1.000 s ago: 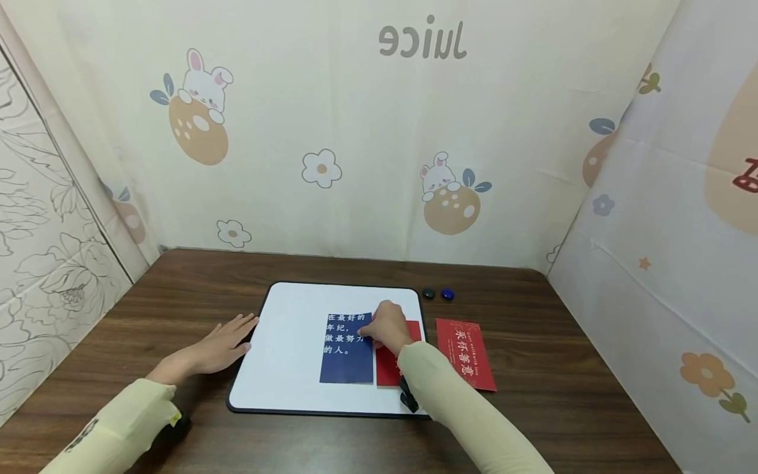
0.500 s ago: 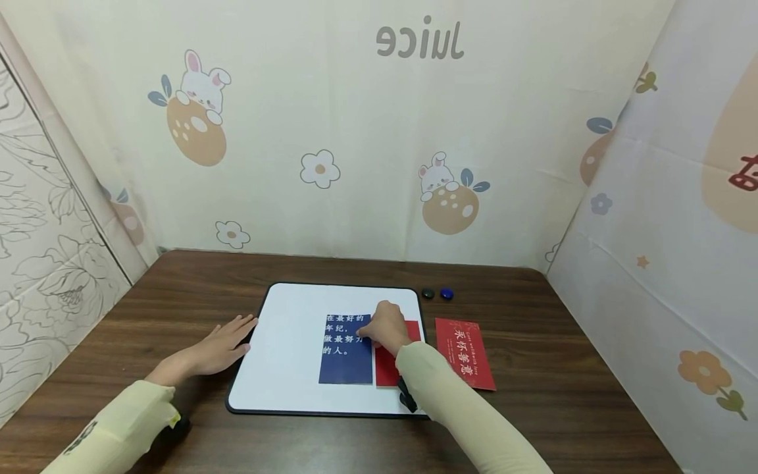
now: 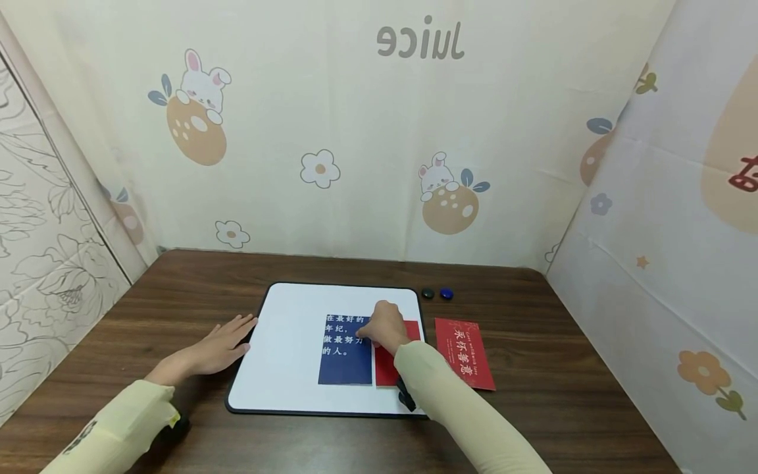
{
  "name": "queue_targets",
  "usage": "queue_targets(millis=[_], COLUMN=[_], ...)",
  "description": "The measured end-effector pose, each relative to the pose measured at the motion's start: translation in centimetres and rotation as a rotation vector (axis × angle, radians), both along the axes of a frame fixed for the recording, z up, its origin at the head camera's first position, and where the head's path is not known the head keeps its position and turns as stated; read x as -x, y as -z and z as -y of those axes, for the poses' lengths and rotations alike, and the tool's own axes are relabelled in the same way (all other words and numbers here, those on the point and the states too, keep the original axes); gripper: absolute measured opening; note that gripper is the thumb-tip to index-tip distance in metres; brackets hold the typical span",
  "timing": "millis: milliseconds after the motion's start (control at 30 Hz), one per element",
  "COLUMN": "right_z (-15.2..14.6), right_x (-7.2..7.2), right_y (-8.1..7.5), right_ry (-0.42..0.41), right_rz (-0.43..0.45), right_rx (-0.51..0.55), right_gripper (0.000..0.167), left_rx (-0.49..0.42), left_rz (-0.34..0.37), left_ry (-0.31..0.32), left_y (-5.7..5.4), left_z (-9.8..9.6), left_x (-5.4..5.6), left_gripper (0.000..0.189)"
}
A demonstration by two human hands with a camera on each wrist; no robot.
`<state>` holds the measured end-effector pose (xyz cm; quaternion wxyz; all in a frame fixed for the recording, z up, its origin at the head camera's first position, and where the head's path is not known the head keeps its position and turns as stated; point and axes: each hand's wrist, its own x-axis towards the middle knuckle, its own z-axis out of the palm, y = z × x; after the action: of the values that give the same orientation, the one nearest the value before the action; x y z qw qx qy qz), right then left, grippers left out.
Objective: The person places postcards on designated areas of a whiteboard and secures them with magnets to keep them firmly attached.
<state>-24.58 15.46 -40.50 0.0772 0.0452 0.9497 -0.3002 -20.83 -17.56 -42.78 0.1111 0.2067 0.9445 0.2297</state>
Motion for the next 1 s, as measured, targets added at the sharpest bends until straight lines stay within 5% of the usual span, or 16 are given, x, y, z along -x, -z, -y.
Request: queue_targets(millis=[1000], right_z=[-3.1], right_x=[1.5], right_y=[-1.7], right_ry=[0.114], right_rz=[0.027], right_rx=[0.354], right_gripper=[0.018], left_rx=[-0.001], left_rz=[0.003], left_ry=[0.008], left_y=[-0.6], left_z=[-0.2], left_x=[-0.3], left_gripper=[0.054])
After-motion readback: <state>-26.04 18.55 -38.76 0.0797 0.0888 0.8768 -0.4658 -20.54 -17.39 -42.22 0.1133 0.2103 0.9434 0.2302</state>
